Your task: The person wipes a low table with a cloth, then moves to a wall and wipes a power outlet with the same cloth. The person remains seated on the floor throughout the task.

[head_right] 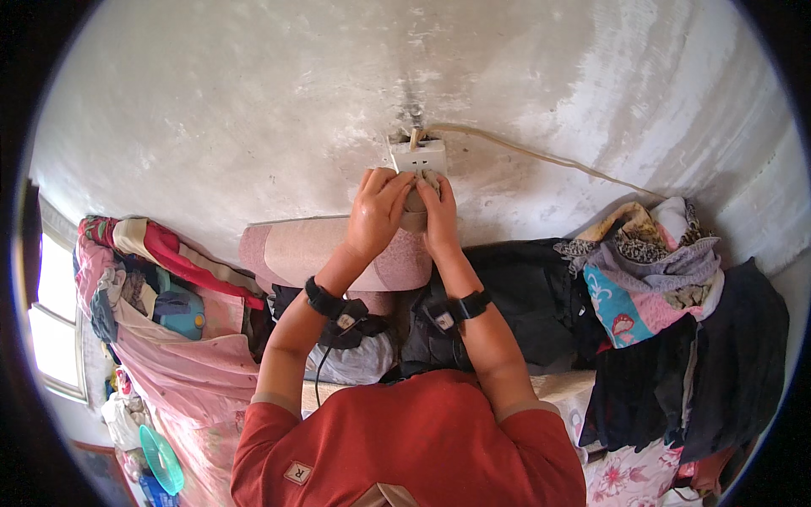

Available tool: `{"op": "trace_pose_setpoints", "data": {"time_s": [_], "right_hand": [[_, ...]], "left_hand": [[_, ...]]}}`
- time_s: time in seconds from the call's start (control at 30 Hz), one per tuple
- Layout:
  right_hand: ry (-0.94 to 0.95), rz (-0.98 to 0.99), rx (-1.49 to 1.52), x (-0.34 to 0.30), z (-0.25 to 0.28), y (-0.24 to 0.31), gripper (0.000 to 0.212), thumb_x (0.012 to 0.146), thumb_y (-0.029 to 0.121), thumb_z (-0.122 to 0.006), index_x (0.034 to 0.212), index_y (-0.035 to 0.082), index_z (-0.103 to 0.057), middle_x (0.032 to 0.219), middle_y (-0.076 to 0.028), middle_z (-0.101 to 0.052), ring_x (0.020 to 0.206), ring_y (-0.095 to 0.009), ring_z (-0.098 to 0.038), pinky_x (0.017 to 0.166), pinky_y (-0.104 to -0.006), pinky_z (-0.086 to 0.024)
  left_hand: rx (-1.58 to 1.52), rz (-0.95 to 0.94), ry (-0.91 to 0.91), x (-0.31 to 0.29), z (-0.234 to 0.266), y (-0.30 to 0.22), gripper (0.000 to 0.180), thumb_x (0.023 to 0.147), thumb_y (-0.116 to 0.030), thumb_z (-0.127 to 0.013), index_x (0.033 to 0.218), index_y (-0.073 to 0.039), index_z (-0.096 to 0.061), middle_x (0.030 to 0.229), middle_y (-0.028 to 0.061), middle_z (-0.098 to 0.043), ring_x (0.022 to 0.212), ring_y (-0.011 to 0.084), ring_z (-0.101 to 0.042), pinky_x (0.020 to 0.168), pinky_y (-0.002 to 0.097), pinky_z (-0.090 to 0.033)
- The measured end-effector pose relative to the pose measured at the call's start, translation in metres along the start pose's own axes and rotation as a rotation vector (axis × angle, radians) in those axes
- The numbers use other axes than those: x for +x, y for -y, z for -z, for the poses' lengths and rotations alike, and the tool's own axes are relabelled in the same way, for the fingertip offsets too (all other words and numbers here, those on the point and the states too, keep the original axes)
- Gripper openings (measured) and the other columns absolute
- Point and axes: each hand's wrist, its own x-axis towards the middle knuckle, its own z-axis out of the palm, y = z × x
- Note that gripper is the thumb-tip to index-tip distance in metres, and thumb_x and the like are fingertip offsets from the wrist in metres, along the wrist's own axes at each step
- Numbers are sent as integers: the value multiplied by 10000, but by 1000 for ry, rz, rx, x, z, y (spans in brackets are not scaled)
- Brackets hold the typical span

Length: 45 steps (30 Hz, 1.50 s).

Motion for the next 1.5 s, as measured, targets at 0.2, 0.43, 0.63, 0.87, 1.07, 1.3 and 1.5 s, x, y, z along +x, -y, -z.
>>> {"op": "trace_pose_setpoints", "data": {"time_s": [0.2, 0.43, 0.63, 0.87, 1.07, 1.3, 1.5], "right_hand": [[69, -49, -53, -10, 7, 7, 399, 922, 215, -748, 1217, 50, -536, 1078, -48, -596, 953, -123, -591, 818, -266, -510], [43, -48, -5, -16, 9, 17, 372, 921, 169, -743, 1213, 63, -539, 1057, -43, -596, 948, -132, -603, 811, -271, -522], [10, 3, 37, -10, 12, 25, 343, 918, 126, -734, 1197, 50, -549, 1064, -57, -622, 946, -138, -616, 819, -286, -524], [2, 87, 39, -8, 11, 26, 321, 930, 135, -715, 1190, 45, -549, 1061, -66, -636, 959, -152, -620, 842, -312, -519], [-57, 110, 76, -9, 8, 21, 313, 938, 135, -698, 1193, 45, -541, 1076, -65, -623, 975, -143, -607, 848, -307, -509], [-84, 114, 147, -9, 6, 17, 328, 953, 148, -674, 1226, 52, -520, 1113, -72, -611, 1009, -164, -605, 872, -333, -508], [-70, 93, 67, -12, 9, 14, 364, 968, 222, -661, 1250, 51, -507, 1176, -73, -603, 1080, -177, -598, 920, -361, -501]], "left_hand": [[-5, -49, -12, -13, -2, -7, 237, 830, -9, -670, 1065, -13, -698, 1006, 137, -612, 945, 338, -577, 803, 419, -518], [-84, -50, -114, -20, -6, -11, 301, 795, 44, -711, 1089, -19, -702, 1043, 128, -654, 949, 337, -617, 814, 402, -522], [-179, 129, -214, -21, -11, -18, 303, 867, 37, -677, 1166, -10, -660, 1104, 138, -652, 969, 291, -635, 831, 364, -526], [-372, 514, -258, -41, -24, -1, 200, 1002, -117, -602, 1154, 3, -653, 1046, 78, -646, 903, 145, -628, 770, 286, -524], [-815, 857, -92, -53, -24, 2, 285, 1031, -265, -582, 1089, 2, -662, 901, 27, -653, 821, 99, -620, 669, 250, -501], [-1107, 1046, -53, -57, -19, 11, 194, 1001, -242, -631, 994, -51, -668, 861, 8, -671, 771, 92, -633, 619, 228, -475], [-1091, 951, -259, -37, -14, 23, 147, 969, -182, -676, 946, -38, -697, 793, -11, -661, 698, 66, -598, 573, 209, -437]]}}
